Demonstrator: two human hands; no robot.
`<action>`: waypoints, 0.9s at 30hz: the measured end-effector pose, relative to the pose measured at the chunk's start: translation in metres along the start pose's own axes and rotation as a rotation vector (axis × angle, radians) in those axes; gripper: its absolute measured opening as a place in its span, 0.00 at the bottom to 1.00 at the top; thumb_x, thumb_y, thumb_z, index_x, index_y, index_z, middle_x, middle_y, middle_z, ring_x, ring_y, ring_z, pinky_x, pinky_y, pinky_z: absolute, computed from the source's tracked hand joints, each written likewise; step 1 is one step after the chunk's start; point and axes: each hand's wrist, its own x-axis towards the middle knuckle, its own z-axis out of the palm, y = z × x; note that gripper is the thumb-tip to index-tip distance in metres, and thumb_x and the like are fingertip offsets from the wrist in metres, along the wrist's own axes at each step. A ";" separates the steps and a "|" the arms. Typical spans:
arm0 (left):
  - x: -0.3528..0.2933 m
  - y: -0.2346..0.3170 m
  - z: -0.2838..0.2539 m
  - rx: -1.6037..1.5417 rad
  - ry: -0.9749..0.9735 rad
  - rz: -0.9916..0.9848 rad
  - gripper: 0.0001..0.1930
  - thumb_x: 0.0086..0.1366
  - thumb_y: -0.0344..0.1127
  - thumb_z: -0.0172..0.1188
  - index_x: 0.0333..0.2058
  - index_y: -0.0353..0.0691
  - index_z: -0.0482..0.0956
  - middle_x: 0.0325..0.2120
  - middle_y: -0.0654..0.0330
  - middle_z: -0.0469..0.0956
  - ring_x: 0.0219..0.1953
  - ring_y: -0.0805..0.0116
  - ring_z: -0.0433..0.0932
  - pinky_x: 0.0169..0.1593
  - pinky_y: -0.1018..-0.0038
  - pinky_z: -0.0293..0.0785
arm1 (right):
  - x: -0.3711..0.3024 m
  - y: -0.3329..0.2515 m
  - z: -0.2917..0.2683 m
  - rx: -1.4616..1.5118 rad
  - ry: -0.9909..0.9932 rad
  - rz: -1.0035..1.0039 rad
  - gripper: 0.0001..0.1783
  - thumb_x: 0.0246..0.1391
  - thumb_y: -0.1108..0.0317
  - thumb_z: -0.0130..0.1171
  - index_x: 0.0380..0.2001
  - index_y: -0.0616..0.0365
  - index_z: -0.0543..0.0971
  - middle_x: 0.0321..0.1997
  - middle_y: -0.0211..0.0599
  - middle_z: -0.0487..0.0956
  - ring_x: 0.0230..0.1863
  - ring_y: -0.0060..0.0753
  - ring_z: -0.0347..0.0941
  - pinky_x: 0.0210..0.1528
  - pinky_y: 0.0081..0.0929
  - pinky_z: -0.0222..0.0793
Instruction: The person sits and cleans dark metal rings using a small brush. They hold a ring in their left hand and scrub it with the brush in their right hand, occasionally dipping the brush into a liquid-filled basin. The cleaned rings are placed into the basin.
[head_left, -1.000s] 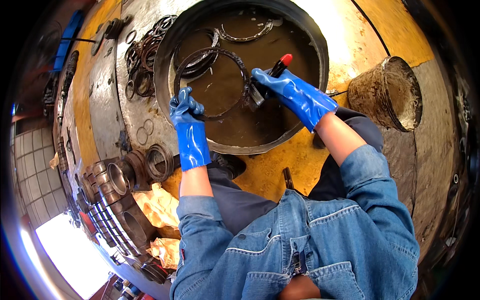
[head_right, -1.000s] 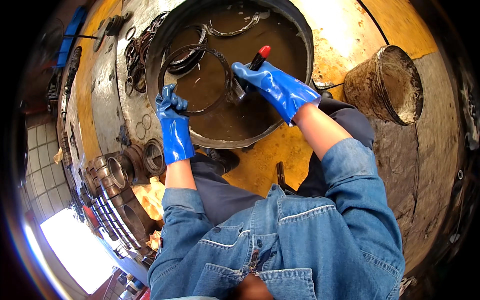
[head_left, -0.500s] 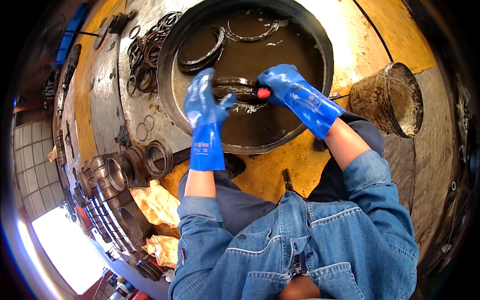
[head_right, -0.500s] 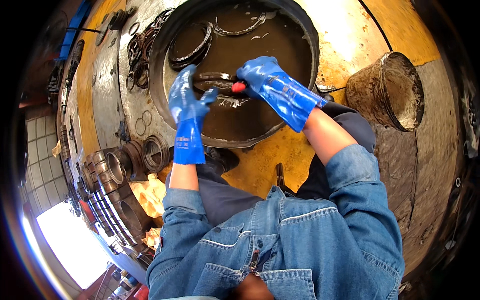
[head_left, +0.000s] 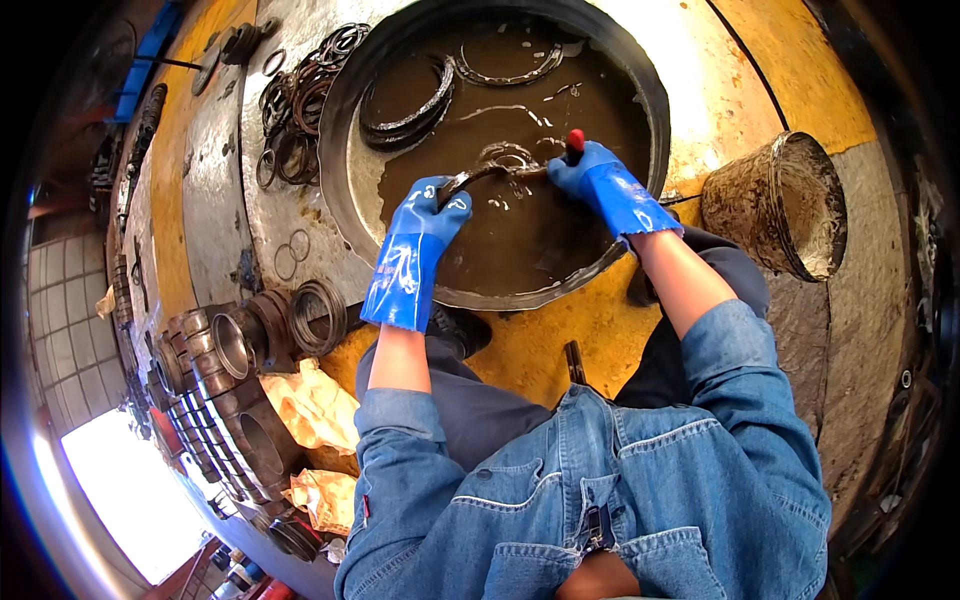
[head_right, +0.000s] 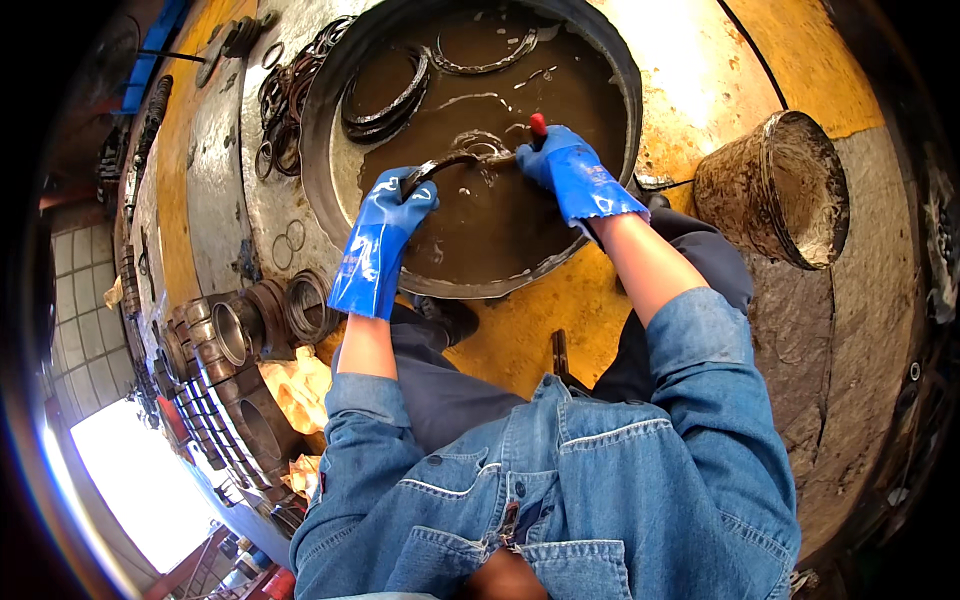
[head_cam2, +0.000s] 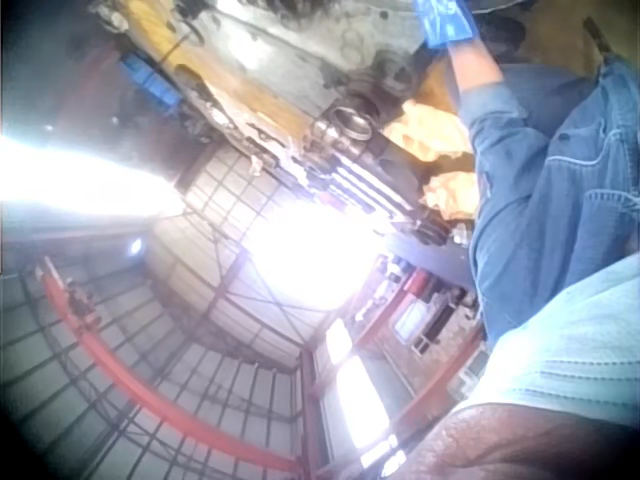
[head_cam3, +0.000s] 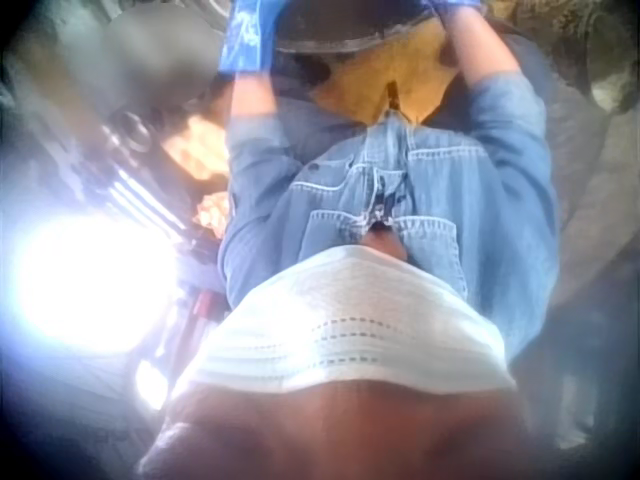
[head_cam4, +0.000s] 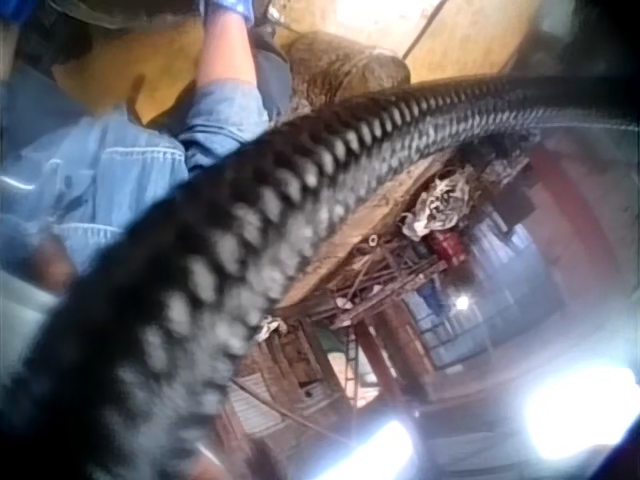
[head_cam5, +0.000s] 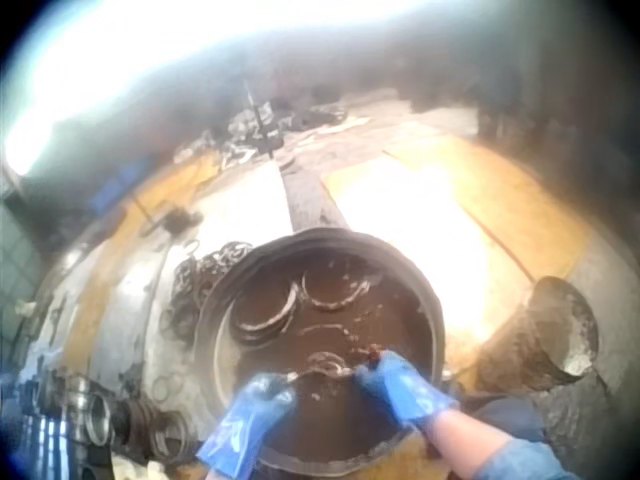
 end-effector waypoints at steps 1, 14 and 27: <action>-0.001 0.000 -0.002 -0.011 0.000 -0.017 0.19 0.68 0.39 0.70 0.52 0.32 0.82 0.34 0.62 0.87 0.36 0.75 0.83 0.44 0.74 0.80 | 0.003 0.000 0.002 0.082 0.061 -0.032 0.27 0.58 0.45 0.66 0.47 0.58 0.86 0.49 0.52 0.87 0.54 0.49 0.84 0.57 0.42 0.79; 0.002 -0.010 0.006 -0.020 -0.060 0.047 0.19 0.65 0.31 0.72 0.53 0.33 0.83 0.37 0.57 0.88 0.40 0.70 0.86 0.45 0.72 0.82 | -0.053 -0.076 -0.012 0.395 -0.202 -0.339 0.19 0.61 0.48 0.65 0.41 0.52 0.90 0.32 0.34 0.87 0.35 0.27 0.80 0.44 0.30 0.77; -0.003 -0.009 -0.039 -0.937 0.003 -0.012 0.14 0.73 0.31 0.66 0.56 0.36 0.83 0.21 0.64 0.78 0.16 0.79 0.68 0.19 0.80 0.59 | 0.025 -0.011 0.017 1.446 0.004 0.191 0.10 0.63 0.69 0.68 0.46 0.56 0.89 0.39 0.33 0.89 0.27 0.21 0.78 0.23 0.18 0.69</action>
